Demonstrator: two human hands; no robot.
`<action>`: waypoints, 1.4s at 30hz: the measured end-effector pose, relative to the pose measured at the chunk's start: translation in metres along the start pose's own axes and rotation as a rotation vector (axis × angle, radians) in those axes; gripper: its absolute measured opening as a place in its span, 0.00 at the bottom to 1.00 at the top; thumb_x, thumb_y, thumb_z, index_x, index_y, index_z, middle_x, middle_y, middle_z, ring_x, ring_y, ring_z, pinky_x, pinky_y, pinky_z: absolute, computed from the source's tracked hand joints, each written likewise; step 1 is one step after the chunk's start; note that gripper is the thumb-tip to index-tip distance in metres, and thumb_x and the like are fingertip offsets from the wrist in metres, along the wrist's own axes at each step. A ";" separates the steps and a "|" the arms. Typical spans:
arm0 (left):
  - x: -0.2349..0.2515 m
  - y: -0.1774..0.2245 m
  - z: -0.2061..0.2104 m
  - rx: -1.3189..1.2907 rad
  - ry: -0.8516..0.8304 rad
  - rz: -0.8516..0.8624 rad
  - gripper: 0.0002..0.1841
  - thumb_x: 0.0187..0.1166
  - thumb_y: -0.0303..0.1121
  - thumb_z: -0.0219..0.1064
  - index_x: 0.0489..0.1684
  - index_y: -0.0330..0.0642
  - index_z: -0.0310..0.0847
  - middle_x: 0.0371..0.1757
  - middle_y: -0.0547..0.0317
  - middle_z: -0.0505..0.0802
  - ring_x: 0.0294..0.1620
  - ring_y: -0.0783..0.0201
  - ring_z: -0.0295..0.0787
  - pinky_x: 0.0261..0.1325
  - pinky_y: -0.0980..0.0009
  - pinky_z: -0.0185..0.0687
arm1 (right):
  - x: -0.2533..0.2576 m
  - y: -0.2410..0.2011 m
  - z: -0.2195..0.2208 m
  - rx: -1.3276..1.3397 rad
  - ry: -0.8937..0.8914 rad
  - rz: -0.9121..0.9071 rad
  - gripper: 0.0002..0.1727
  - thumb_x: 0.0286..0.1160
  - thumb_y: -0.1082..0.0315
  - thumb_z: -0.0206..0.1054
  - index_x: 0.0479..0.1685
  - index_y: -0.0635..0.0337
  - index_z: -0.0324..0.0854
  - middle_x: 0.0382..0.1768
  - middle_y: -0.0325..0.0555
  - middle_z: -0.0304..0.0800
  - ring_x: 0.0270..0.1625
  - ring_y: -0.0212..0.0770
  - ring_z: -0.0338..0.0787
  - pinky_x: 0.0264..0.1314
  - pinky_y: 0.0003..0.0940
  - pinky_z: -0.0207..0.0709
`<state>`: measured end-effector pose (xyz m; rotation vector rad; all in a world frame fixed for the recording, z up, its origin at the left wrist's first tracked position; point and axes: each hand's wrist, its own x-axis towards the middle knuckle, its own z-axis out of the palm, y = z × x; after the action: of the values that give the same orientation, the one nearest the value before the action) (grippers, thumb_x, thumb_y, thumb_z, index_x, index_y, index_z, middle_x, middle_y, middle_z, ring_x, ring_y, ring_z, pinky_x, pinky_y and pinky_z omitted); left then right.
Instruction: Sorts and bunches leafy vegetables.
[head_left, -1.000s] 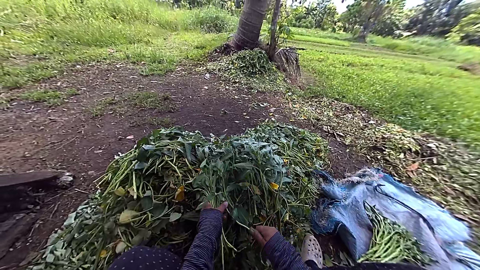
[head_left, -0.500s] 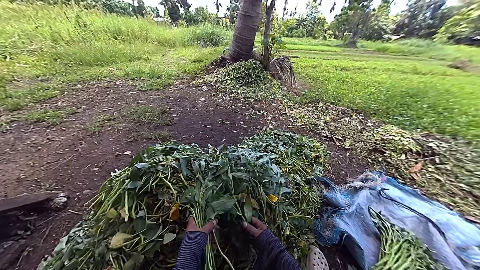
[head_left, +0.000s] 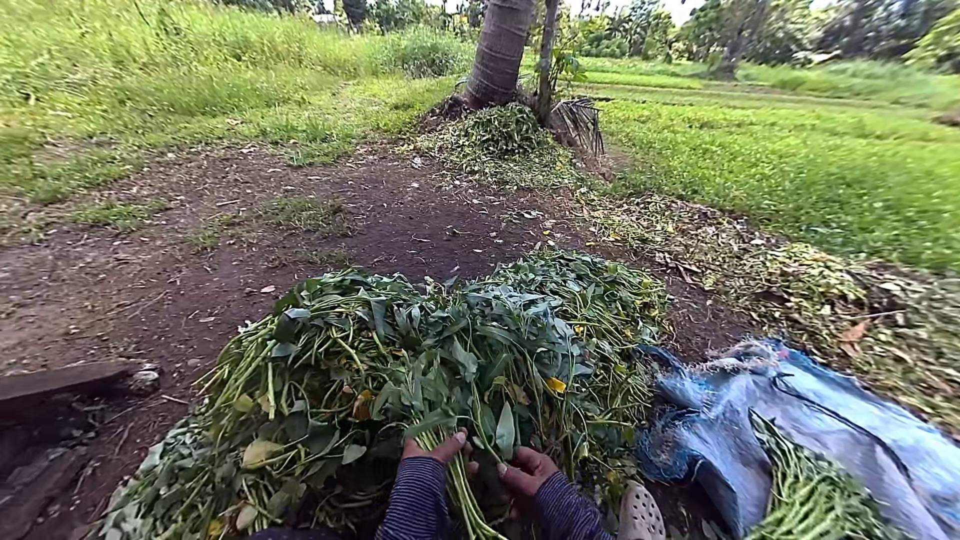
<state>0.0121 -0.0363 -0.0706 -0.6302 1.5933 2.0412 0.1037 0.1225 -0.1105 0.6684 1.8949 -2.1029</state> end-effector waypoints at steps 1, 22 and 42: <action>0.005 -0.005 -0.003 0.036 -0.012 -0.008 0.36 0.72 0.17 0.74 0.80 0.34 0.58 0.47 0.39 0.89 0.37 0.48 0.94 0.30 0.53 0.93 | -0.004 -0.002 0.003 -0.089 -0.007 -0.008 0.20 0.84 0.67 0.66 0.71 0.65 0.77 0.46 0.52 0.91 0.36 0.41 0.91 0.38 0.39 0.87; 0.024 0.015 -0.045 0.352 0.294 0.118 0.53 0.66 0.28 0.85 0.89 0.41 0.45 0.53 0.34 0.87 0.36 0.49 0.91 0.34 0.56 0.89 | -0.015 0.004 -0.021 0.047 0.188 -0.114 0.17 0.83 0.69 0.64 0.64 0.67 0.72 0.40 0.50 0.89 0.29 0.40 0.90 0.29 0.35 0.85; 0.016 -0.010 -0.026 0.198 0.169 0.105 0.46 0.68 0.19 0.80 0.83 0.38 0.49 0.39 0.39 0.91 0.26 0.51 0.93 0.26 0.59 0.91 | -0.029 0.036 -0.006 -0.957 -0.244 -0.080 0.16 0.85 0.69 0.63 0.60 0.75 0.82 0.55 0.69 0.90 0.64 0.63 0.90 0.74 0.60 0.75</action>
<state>0.0076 -0.0582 -0.0938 -0.6726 1.9356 1.9131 0.1469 0.1196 -0.1282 0.1038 2.4279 -0.9928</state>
